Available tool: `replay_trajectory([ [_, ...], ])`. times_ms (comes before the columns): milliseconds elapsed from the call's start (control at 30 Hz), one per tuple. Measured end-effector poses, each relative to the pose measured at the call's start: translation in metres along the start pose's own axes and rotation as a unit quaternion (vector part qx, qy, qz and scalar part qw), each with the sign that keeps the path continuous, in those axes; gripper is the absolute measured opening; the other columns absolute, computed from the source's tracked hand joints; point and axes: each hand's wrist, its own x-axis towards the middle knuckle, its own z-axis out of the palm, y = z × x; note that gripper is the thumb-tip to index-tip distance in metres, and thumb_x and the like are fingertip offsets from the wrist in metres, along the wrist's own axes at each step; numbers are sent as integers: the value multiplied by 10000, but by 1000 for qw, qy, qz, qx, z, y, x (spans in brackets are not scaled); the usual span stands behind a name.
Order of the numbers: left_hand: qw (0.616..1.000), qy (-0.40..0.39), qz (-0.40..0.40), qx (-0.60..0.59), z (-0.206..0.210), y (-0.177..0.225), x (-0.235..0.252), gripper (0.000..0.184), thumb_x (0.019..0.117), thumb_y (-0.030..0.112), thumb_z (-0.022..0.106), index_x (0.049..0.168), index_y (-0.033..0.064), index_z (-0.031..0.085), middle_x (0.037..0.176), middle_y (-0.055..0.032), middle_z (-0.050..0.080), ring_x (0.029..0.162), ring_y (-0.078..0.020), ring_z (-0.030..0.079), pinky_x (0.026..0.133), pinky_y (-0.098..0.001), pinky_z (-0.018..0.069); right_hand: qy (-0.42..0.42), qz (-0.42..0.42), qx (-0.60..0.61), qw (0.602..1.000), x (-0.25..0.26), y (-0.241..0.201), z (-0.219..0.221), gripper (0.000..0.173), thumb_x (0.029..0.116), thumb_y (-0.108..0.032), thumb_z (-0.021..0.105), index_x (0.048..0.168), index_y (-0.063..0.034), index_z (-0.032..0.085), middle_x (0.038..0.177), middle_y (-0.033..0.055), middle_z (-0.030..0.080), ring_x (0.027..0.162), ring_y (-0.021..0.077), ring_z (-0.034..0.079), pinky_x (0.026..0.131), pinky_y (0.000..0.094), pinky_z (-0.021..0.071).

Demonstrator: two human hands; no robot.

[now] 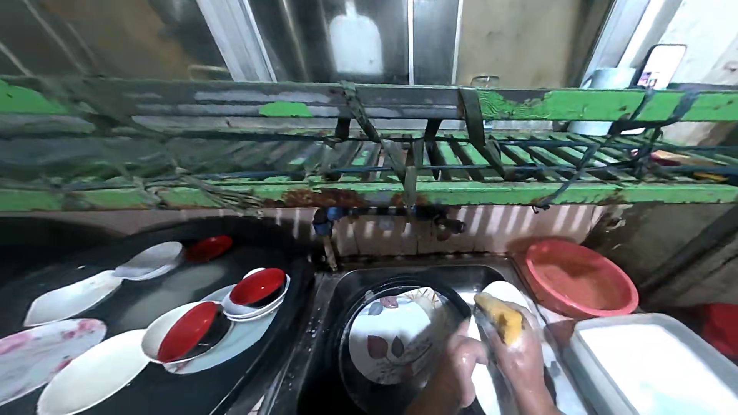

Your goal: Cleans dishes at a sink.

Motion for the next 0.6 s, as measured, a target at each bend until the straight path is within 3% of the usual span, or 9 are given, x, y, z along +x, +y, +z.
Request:
replay_trajectory([
  [67,1000,-7,0,20,1,-1,-4,790,728,-81,511,1504,34,424,1368,-140,605,1158,-170,647,915,-382,584,7,55,15,998,7,13,-8,552,894,-306,694,1254,104,608,1174,257,668,1099,329,651,985,487,523],
  [133,1000,-13,4,23,4,-4,-11,741,739,-29,528,1475,27,462,1305,-135,641,1115,-172,664,897,-385,589,29,152,18,988,35,38,-22,469,968,-293,669,1265,64,599,1059,234,674,914,316,673,834,528,561],
  [200,1000,-6,12,-22,11,-10,-6,547,886,30,522,1432,8,498,1226,-152,679,1059,-205,696,881,-402,604,30,184,8,982,45,41,-25,431,970,-258,683,1259,50,597,1024,233,662,845,323,662,768,537,559],
  [233,998,8,13,-54,14,-11,0,434,996,86,503,1422,-1,505,1204,-165,691,1050,-225,707,891,-418,608,13,170,-3,985,39,28,-22,453,951,-242,709,1281,48,601,1121,245,664,977,343,667,883,548,550],
  [300,993,59,26,-102,15,-9,16,382,1083,194,451,1407,6,527,1216,-157,687,1086,-226,690,936,-423,587,-24,67,-43,997,10,0,-8,480,886,-258,757,1236,52,649,1175,244,676,1105,364,657,990,540,527],
  [367,975,128,45,-174,10,6,28,355,1094,239,446,1340,11,566,1169,-160,676,1055,-243,672,904,-443,570,-9,-80,-59,995,-21,0,4,453,804,-289,778,1136,17,737,1131,222,711,1096,404,657,973,581,509],
  [433,951,141,54,-271,0,22,32,353,1092,282,437,1316,48,577,1144,-180,691,1027,-288,697,862,-496,590,23,-120,-25,992,-34,25,0,470,798,-306,756,1135,21,733,1122,218,711,1085,377,659,972,547,512],
  [500,949,100,69,-291,-11,23,25,389,1105,296,392,1328,33,570,1127,-222,699,1005,-331,713,852,-533,597,44,8,28,999,-22,48,-18,558,855,-287,727,1228,114,619,1161,260,673,1086,321,664,975,486,544],
  [600,983,55,55,-166,-8,12,-2,388,1087,200,398,1401,-3,502,1120,-194,706,991,-269,724,859,-458,618,62,185,67,978,21,65,-43,494,982,-323,625,1312,39,557,1007,161,672,821,197,663,747,417,580],
])
